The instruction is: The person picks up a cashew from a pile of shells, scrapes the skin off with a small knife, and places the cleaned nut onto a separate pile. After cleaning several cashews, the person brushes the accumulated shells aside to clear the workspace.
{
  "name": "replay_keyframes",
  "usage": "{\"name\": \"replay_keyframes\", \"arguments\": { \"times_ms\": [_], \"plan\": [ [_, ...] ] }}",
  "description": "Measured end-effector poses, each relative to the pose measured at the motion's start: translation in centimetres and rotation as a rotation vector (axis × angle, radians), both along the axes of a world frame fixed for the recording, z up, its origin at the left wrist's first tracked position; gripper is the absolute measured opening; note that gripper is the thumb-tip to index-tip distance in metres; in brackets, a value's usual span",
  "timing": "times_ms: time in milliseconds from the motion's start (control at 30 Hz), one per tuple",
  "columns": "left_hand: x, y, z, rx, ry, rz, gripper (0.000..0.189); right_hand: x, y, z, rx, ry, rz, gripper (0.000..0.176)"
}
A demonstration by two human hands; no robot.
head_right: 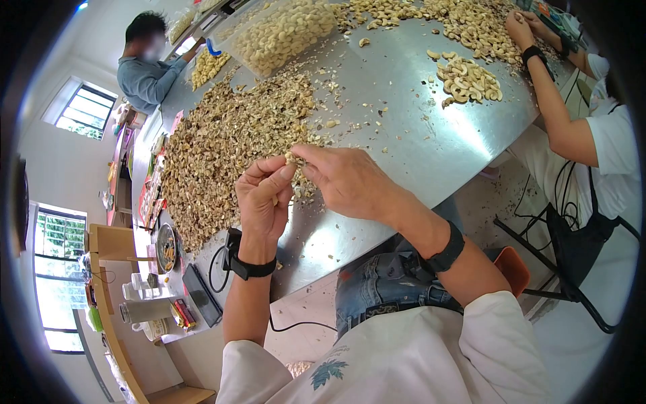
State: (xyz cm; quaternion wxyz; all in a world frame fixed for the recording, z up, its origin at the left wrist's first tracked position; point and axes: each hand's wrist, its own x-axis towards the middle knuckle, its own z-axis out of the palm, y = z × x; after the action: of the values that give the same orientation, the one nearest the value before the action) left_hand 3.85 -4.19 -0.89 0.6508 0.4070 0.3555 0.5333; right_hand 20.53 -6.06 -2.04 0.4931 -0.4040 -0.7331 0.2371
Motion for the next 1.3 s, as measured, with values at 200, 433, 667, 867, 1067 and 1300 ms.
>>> {"name": "replay_keyframes", "arguments": {
  "times_ms": [200, 433, 667, 867, 1067, 1300],
  "plan": [
    [0.1, -0.2, 0.0, 0.001, 0.020, 0.015, 0.014, 0.3, -0.1, 0.0, -0.040, 0.005, 0.032, 0.028],
    [0.1, -0.1, 0.0, -0.014, 0.034, 0.019, 0.013, 0.3, 0.2, -0.1, 0.171, -0.193, -0.084, 0.035],
    [0.1, 0.0, 0.3, -0.039, 0.050, 0.021, 0.013, 0.7, 0.4, 0.3, 0.132, -0.241, -0.066, 0.027],
    [0.3, 0.0, 0.4, 0.014, 0.087, 0.022, 0.014, 1.5, 1.9, -1.4, 0.010, -0.120, -0.227, 0.020],
    [0.1, 0.0, -0.1, 0.085, 0.123, 0.000, 0.022, 1.5, 0.4, 0.1, -0.057, -0.059, -0.034, 0.018],
    [0.9, -0.4, 0.2, 0.173, 0.262, 0.030, 0.038, 1.3, -0.1, 1.0, -0.066, -0.125, 0.029, 0.030]
  ]
}}
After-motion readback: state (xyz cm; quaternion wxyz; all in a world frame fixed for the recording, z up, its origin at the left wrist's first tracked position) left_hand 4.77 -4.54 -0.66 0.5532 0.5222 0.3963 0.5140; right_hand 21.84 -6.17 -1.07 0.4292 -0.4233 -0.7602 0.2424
